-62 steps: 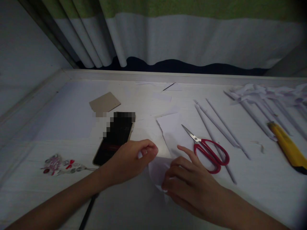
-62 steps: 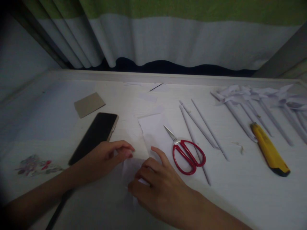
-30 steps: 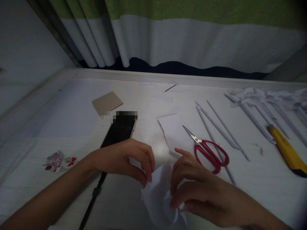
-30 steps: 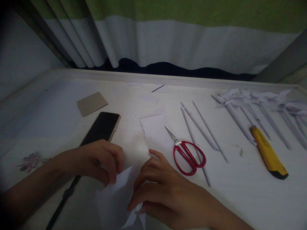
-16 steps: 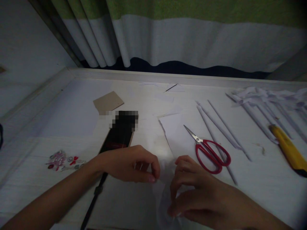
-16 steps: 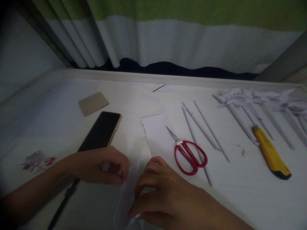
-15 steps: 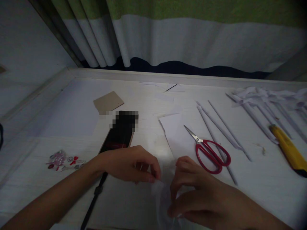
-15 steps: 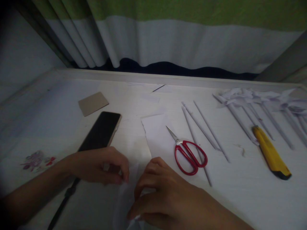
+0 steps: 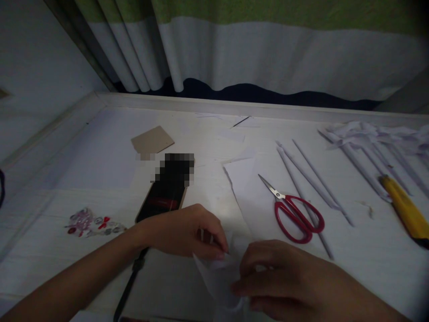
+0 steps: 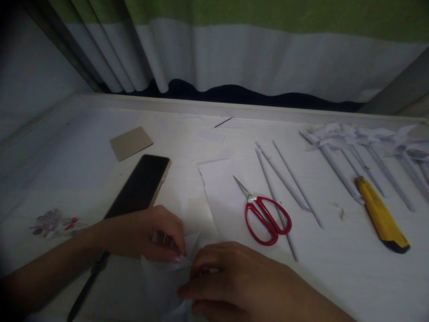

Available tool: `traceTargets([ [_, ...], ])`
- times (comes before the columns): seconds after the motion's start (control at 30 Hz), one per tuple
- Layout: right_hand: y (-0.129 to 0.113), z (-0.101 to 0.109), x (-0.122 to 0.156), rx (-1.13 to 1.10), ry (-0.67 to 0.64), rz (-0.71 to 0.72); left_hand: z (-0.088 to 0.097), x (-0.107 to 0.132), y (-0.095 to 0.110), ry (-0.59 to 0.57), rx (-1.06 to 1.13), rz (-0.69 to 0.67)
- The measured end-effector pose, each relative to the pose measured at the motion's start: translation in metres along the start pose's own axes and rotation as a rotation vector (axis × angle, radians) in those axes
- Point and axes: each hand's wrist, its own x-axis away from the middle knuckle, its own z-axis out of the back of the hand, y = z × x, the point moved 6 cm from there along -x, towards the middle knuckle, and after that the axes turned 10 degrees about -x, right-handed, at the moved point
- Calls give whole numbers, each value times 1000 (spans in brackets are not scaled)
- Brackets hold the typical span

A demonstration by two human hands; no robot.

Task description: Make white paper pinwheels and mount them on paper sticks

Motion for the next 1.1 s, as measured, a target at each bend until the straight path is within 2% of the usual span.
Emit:
traceTargets([
  [0.13,2,-1,1,40,8,-40,-5,0,3,27,-103,35],
  [0.23,2,-4,2,48,6,-76,-10,-1,8,15,-119,-3],
  [0.33,3,-5,2,47,13,-104,-13,-1,11,0,-94,-26],
  [0.6,1,-6,-4,35,1,-149,-13,-2,10,16,-25,18],
  [0.8,4,-8,-6,15,-8,-222,-16,-2,10,-27,22,3],
  [0.97,3,-8,-7,-5,-8,-217,-20,-2,4,-73,72,58],
  [1.1,5,-7,-8,-17,0,-243,-19,-2,3,-49,75,76],
])
